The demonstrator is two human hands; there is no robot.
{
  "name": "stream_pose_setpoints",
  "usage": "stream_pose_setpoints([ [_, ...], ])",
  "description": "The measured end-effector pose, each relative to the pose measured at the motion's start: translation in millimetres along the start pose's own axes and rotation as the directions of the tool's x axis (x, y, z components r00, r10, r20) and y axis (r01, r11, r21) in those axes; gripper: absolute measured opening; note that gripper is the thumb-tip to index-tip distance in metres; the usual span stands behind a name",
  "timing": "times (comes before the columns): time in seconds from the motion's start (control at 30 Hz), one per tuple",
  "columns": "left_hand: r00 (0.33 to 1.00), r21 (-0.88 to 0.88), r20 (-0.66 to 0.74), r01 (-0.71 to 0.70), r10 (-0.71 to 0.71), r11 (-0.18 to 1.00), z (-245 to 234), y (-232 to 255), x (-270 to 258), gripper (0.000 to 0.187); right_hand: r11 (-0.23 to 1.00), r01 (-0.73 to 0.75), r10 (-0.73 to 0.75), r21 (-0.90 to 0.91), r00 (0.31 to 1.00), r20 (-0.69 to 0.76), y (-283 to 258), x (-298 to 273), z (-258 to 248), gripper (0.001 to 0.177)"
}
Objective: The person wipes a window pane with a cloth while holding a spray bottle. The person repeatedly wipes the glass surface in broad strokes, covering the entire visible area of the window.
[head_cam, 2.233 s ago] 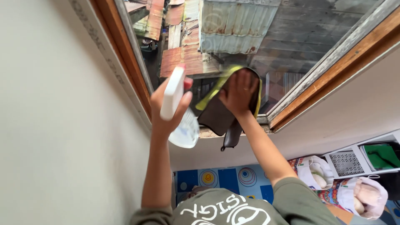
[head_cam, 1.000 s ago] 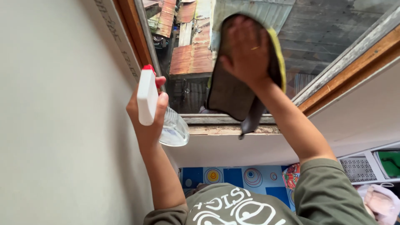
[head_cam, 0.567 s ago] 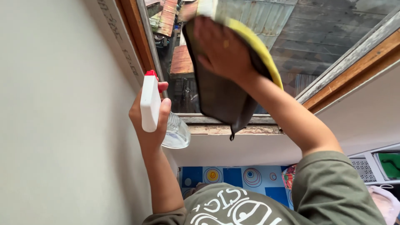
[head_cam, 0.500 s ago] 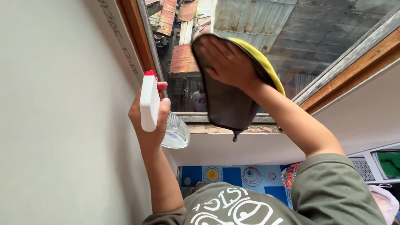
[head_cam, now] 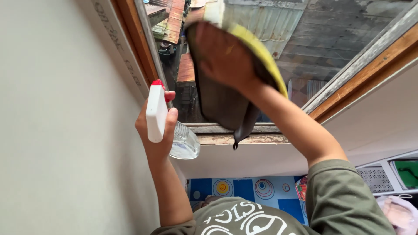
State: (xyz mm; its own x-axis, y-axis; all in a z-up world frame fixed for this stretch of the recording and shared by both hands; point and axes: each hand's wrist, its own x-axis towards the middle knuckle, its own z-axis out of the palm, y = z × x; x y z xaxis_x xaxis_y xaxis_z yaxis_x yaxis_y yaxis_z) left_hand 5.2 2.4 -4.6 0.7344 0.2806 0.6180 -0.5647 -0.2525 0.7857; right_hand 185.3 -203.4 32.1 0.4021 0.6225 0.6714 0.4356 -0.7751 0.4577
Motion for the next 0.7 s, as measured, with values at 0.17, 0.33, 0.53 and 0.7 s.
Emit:
stream_pose_setpoints([
  [0.17,0.997,-0.085,-0.002,-0.08,0.081,0.993,-1.6,-22.7,2.0,0.047,0.967,0.119,-0.179,-0.224,0.946,-0.269,11.7,-84.3,85.4,0.067],
  [0.33,0.999,-0.006,-0.003,0.044,-0.044,0.999,0.0,-6.8,-4.0,0.05,0.979,-0.124,0.084,-0.163,0.968,-0.236,-16.2,-82.4,54.5,0.061],
  [0.53,0.999,0.0,0.001,0.043,-0.043,0.999,-1.9,-8.1,-0.1,0.05,0.905,-0.42,0.392,-0.062,0.884,-0.256,-58.8,-77.4,67.3,0.091],
  [0.7,0.999,0.009,0.016,0.03,-0.03,1.0,3.8,-5.6,2.6,0.048,0.841,-0.53,0.475,-0.11,0.82,-0.319,-50.0,-46.8,39.7,0.096],
])
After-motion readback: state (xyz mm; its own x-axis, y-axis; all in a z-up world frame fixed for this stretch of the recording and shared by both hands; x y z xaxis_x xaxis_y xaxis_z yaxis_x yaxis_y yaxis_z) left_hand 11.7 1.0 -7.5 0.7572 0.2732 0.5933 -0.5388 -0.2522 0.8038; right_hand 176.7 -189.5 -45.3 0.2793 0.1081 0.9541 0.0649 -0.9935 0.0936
